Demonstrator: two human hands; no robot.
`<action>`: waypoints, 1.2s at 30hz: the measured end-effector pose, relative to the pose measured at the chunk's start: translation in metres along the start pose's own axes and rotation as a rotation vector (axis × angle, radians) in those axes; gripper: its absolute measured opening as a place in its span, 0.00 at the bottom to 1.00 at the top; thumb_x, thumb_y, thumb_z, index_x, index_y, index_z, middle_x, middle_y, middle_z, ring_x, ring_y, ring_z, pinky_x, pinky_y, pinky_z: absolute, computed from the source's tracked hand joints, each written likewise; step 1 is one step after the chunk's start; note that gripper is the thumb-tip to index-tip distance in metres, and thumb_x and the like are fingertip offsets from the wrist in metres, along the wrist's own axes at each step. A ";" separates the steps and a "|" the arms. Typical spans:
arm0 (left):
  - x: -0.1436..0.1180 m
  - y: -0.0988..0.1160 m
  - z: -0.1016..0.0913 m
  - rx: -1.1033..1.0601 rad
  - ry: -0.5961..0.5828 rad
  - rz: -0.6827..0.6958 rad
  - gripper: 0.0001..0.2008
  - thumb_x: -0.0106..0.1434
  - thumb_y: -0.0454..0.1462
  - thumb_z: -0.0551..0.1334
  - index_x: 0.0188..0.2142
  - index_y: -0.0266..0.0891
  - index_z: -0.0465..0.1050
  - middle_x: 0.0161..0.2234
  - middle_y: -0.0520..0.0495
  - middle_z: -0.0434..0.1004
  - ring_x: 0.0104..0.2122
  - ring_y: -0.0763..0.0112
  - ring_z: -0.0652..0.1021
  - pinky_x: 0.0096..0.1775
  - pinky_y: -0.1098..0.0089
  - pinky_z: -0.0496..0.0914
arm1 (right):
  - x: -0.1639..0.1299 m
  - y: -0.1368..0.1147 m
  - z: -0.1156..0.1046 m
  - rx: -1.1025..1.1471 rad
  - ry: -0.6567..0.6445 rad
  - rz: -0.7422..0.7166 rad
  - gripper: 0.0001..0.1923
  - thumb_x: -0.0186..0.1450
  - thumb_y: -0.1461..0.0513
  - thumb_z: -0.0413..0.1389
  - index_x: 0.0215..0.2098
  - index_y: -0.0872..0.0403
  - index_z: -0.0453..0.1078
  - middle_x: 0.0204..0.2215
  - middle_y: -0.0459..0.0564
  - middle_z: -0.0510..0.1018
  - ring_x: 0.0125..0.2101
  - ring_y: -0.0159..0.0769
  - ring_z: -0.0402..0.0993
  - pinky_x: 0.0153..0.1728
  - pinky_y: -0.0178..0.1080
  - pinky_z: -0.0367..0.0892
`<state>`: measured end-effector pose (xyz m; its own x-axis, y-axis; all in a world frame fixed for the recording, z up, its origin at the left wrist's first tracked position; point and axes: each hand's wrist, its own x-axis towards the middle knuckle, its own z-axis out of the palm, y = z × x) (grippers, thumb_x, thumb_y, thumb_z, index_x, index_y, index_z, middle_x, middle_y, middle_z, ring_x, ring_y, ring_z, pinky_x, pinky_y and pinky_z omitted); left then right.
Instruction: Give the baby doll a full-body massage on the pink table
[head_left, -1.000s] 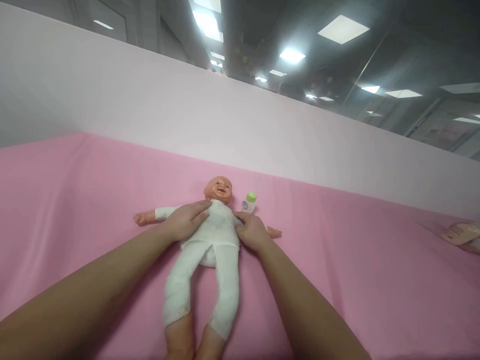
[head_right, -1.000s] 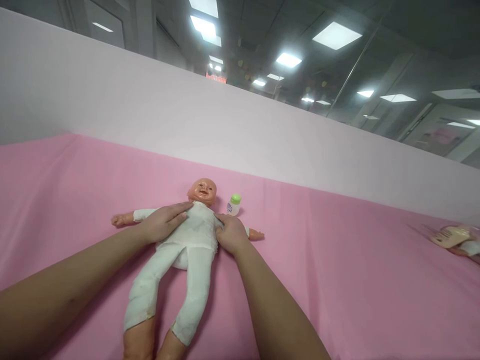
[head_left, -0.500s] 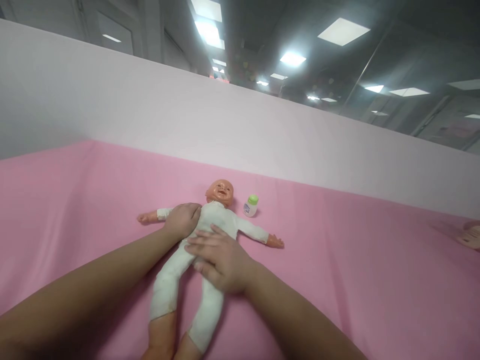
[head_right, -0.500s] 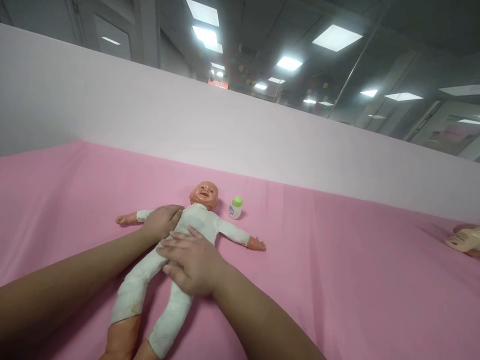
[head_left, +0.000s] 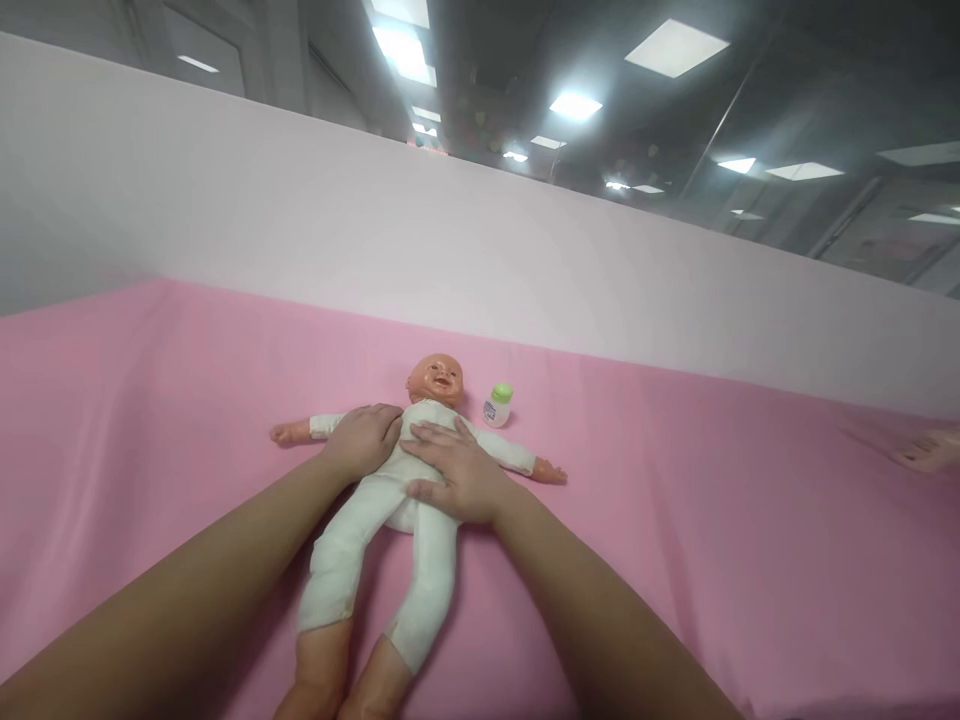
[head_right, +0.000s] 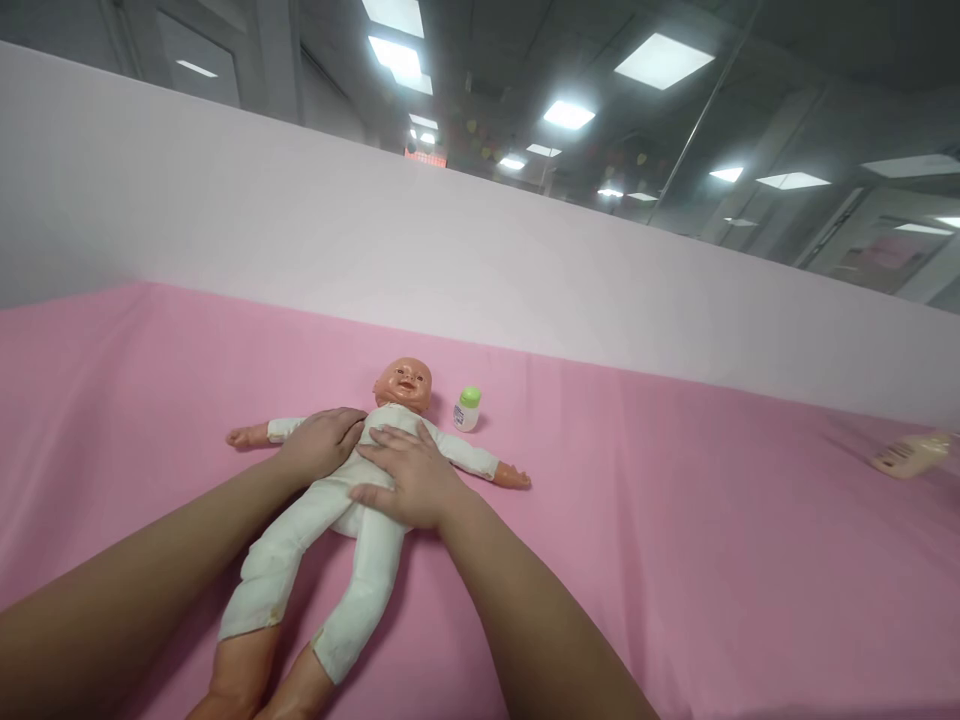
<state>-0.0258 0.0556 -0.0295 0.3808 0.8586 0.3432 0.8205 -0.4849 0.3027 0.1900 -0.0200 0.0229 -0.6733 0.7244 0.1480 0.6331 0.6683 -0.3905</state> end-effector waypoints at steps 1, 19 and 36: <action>0.000 0.000 0.001 0.002 0.006 0.004 0.20 0.72 0.43 0.47 0.48 0.40 0.74 0.47 0.41 0.81 0.48 0.55 0.78 0.51 0.55 0.69 | 0.001 0.006 0.001 -0.005 0.013 0.025 0.33 0.72 0.42 0.48 0.70 0.46 0.58 0.70 0.52 0.57 0.71 0.48 0.47 0.69 0.60 0.29; -0.026 0.040 -0.044 -0.365 0.032 0.024 0.19 0.68 0.46 0.54 0.50 0.43 0.77 0.49 0.46 0.81 0.48 0.56 0.79 0.52 0.58 0.72 | -0.011 0.041 -0.010 -0.074 0.149 0.561 0.21 0.72 0.59 0.45 0.56 0.43 0.73 0.49 0.48 0.82 0.47 0.46 0.78 0.45 0.43 0.68; -0.016 0.057 -0.032 -0.202 -0.296 0.320 0.31 0.73 0.54 0.45 0.71 0.48 0.54 0.72 0.46 0.51 0.71 0.55 0.50 0.68 0.45 0.39 | -0.006 0.045 -0.004 -0.117 0.108 0.516 0.20 0.71 0.62 0.47 0.56 0.45 0.74 0.52 0.48 0.80 0.50 0.40 0.75 0.50 0.38 0.65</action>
<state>0.0013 0.0088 0.0105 0.7296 0.6574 0.1886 0.5545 -0.7300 0.3996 0.2239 0.0058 0.0080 -0.2245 0.9727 0.0592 0.9138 0.2312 -0.3340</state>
